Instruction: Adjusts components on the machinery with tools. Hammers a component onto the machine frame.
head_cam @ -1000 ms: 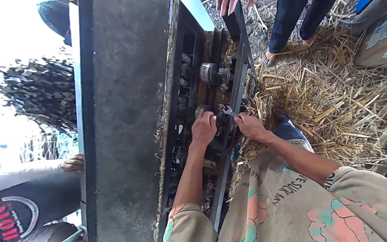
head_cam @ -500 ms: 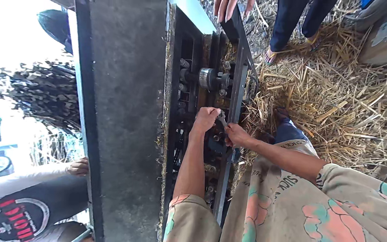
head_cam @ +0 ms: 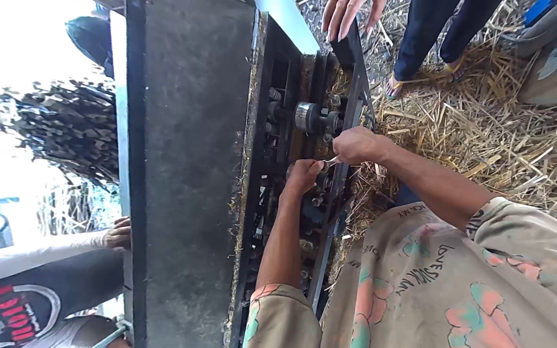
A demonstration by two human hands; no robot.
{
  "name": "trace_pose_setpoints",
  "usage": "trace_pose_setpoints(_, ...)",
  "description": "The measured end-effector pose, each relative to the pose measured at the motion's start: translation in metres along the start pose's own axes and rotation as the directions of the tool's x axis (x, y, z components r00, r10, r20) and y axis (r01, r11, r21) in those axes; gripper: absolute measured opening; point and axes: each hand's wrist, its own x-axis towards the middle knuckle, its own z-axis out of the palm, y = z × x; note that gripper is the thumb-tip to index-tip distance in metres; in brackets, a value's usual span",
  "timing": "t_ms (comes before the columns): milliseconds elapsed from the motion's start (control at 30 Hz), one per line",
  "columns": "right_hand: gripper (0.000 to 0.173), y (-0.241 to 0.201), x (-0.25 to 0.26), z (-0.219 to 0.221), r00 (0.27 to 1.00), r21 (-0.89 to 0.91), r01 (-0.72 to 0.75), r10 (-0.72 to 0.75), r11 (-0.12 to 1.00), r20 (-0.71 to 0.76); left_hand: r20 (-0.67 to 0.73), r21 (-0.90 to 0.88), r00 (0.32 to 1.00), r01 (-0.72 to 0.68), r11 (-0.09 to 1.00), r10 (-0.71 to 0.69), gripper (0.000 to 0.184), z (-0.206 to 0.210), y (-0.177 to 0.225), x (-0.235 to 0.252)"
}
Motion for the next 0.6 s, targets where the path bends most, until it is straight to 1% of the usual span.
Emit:
trace_pose_setpoints(33, 0.032, 0.004, 0.000, 0.007, 1.000, 0.030, 0.013, -0.013, 0.999, -0.013, -0.001, 0.004, 1.000, 0.003, 1.000, -0.003, 0.037, 0.000, 0.000, 0.000)
trace_pose_setpoints(67, 0.031, 0.010, 0.001, 0.018, 1.000, 0.099, 0.023, -0.021, 0.995, -0.023, -0.006, 0.006, 1.000, 0.003, 1.000, -0.003, 0.036, 0.000, 0.001, -0.001)
trace_pose_setpoints(133, 0.030, 0.017, -0.001, 0.053, 0.999, 0.293, 0.038, -0.026, 0.955, -0.044, -0.006, 0.006, 1.000, 0.013, 1.000, -0.013, 0.036, 0.001, 0.003, -0.002)
trace_pose_setpoints(167, 0.030, 0.016, -0.006, 0.071, 0.999, 0.414, 0.022, 0.000, 0.910, -0.052, -0.004, 0.005, 1.000, 0.024, 1.000, -0.024, 0.036, 0.000, 0.004, -0.002)
trace_pose_setpoints(200, 0.032, 0.011, -0.011, 0.090, 0.997, 0.547, -0.008, 0.048, 0.837, -0.060, -0.004, 0.005, 1.000, 0.029, 1.000, -0.028, 0.035, 0.000, 0.005, -0.001)
trace_pose_setpoints(267, 0.035, -0.004, -0.015, 0.128, 0.986, 0.758, -0.061, 0.158, 0.649, -0.055, -0.001, 0.003, 1.000, 0.026, 1.000, -0.026, 0.035, -0.001, 0.003, 0.000)
trace_pose_setpoints(333, 0.036, -0.024, -0.012, 0.152, 0.979, 0.891, -0.124, 0.199, 0.437, 0.039, -0.011, 0.011, 1.000, 0.018, 1.000, -0.018, 0.034, 0.000, 0.001, 0.000)
trace_pose_setpoints(367, 0.036, -0.036, -0.011, 0.156, 0.977, 0.937, -0.149, 0.196, 0.317, 0.089, -0.013, 0.016, 1.000, 0.018, 1.000, -0.018, 0.034, 0.000, 0.002, -0.001)
trace_pose_setpoints(400, 0.037, -0.046, -0.010, 0.157, 0.975, 0.962, -0.161, 0.187, 0.222, 0.120, -0.014, 0.026, 1.000, 0.017, 1.000, -0.017, 0.034, 0.001, 0.003, -0.001)
trace_pose_setpoints(433, 0.037, -0.055, -0.010, 0.156, 0.973, 0.973, -0.169, 0.183, 0.157, 0.140, -0.020, 0.032, 1.000, 0.013, 0.999, -0.013, 0.035, 0.001, 0.003, -0.002)
trace_pose_setpoints(533, 0.035, -0.071, -0.002, 0.157, 0.974, 0.987, -0.155, 0.174, 0.039, 0.146, -0.012, 0.040, 1.000, -0.004, 0.999, 0.005, 0.036, 0.000, 0.003, -0.002)
trace_pose_setpoints(600, 0.035, -0.077, -0.001, 0.159, 0.974, 0.990, -0.140, 0.181, 0.013, 0.135, 0.010, 0.029, 1.000, -0.012, 1.000, 0.012, 0.037, 0.001, 0.000, 0.000)
